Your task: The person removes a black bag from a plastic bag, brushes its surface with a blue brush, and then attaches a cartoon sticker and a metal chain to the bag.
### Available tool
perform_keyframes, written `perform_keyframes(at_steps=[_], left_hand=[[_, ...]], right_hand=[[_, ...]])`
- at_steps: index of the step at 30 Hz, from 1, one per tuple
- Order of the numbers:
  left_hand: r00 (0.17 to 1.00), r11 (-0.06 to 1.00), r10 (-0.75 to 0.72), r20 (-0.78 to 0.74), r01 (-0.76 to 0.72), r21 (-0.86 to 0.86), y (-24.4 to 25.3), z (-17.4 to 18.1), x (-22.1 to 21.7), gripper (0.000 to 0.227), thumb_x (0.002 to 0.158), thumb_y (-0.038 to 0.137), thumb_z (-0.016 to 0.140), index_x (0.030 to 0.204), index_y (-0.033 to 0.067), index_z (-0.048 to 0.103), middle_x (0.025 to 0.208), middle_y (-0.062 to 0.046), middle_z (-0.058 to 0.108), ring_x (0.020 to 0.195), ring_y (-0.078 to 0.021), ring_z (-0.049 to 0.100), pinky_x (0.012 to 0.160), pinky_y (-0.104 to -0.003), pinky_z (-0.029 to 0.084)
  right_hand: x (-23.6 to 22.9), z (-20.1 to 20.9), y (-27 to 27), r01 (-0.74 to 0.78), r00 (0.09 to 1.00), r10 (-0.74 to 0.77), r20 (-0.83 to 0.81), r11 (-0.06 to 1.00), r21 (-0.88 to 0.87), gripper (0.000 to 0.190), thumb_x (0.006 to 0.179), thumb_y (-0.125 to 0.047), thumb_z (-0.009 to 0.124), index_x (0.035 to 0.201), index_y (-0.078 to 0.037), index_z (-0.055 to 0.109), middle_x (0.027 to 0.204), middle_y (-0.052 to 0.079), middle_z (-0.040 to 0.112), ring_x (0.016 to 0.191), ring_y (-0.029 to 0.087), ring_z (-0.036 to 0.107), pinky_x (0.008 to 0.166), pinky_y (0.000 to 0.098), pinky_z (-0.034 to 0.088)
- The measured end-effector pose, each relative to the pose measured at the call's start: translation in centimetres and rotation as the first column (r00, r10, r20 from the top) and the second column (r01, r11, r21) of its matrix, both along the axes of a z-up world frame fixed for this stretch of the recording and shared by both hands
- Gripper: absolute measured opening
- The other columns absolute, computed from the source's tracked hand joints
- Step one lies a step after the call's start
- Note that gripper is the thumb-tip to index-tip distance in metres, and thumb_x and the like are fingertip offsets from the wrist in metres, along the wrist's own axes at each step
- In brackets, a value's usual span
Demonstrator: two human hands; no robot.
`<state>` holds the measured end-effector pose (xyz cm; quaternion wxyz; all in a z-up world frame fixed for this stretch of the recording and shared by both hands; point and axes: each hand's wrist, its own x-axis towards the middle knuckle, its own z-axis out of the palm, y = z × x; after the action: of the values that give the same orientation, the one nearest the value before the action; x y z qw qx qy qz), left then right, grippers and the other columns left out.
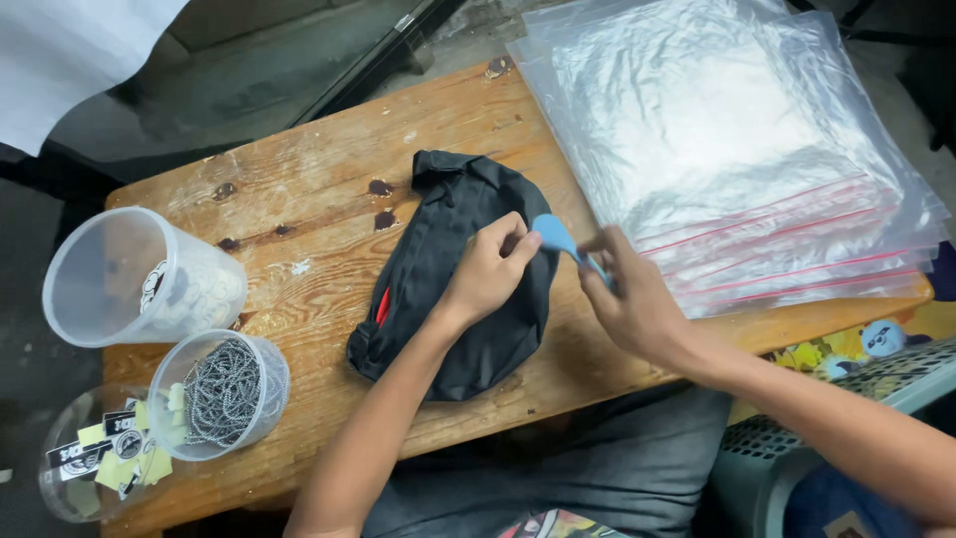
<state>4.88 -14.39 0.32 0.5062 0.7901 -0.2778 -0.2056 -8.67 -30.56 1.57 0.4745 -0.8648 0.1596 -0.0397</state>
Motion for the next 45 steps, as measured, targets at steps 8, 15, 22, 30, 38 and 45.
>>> perform_keyframes(at_steps=[8,15,22,30,38,45], left_hand=[[0.995,0.996,0.083,0.053,-0.081,-0.040,-1.0,0.4,-1.0,0.035,0.102,0.030,0.049,0.074,0.0137,0.037,0.067,0.004,0.039,0.065,-0.0119,0.039,0.064,-0.034,0.037],[0.991,0.992,0.123,0.059,-0.122,-0.018,-2.3,-1.0,-0.4,0.039,0.103,0.037,0.048,0.074,0.0126,0.039,0.065,0.001,0.047,0.063,-0.0173,0.051,0.063,-0.040,0.039],[0.975,0.941,-0.130,-0.181,0.064,-0.332,2.6,2.2,-1.8,0.026,0.101,0.029,0.048,0.095,0.0059,0.058,0.084,-0.012,0.071,0.083,-0.0178,0.072,0.081,-0.031,0.062],[0.853,0.878,-0.285,0.436,0.050,0.476,15.8,3.1,-3.4,0.044,0.095,0.020,0.055,0.139,0.0195,0.059,0.147,-0.018,0.046,0.132,-0.0410,0.036,0.103,-0.060,0.041],[0.788,0.928,-0.336,0.517,0.183,0.323,19.5,4.3,-7.6,0.059,0.080,0.017,0.054,0.139,0.0141,0.058,0.135,-0.019,0.059,0.125,-0.0442,0.050,0.105,-0.053,0.042],[0.698,0.902,-0.404,0.592,0.195,0.386,21.3,0.3,-7.8,0.073,0.075,0.012,0.058,0.147,0.0212,0.049,0.152,-0.017,0.043,0.140,-0.0499,0.035,0.112,-0.059,0.035]], right_hand=[[-6.8,2.9,0.8,-0.268,0.917,0.287,-0.277,0.958,0.104,0.017,0.086,-0.020,0.058,0.102,-0.017,0.065,0.075,0.003,0.068,0.064,0.016,0.054,0.064,0.0313,0.043],[-6.1,1.4,3.0,-0.067,0.981,0.091,-0.169,0.988,0.140,0.017,0.099,-0.026,0.051,0.108,-0.012,0.055,0.074,0.006,0.057,0.066,0.016,0.051,0.063,0.0328,0.044],[-8.6,3.6,3.2,-0.440,0.830,0.359,-0.427,0.892,-0.104,0.021,0.085,-0.025,0.060,0.106,-0.027,0.062,0.061,0.004,0.061,0.052,0.023,0.049,0.060,0.0343,0.041],[-7.8,3.4,2.8,-0.218,0.971,0.172,-0.163,0.918,-0.330,0.023,0.094,-0.024,0.055,0.116,-0.021,0.060,0.064,0.005,0.058,0.052,0.027,0.050,0.057,0.0403,0.037],[-2.8,0.7,3.9,-0.418,0.771,0.635,0.037,0.550,-0.723,0.044,0.066,-0.024,0.073,0.104,-0.011,0.055,0.075,0.005,0.047,0.078,0.034,0.057,0.065,0.0398,0.051],[-0.9,-0.5,1.6,-0.324,0.629,0.777,0.018,0.283,-0.903,0.025,0.067,-0.008,0.060,0.087,-0.008,0.045,0.109,0.014,0.055,0.124,0.042,0.051,0.100,0.0494,0.045]])
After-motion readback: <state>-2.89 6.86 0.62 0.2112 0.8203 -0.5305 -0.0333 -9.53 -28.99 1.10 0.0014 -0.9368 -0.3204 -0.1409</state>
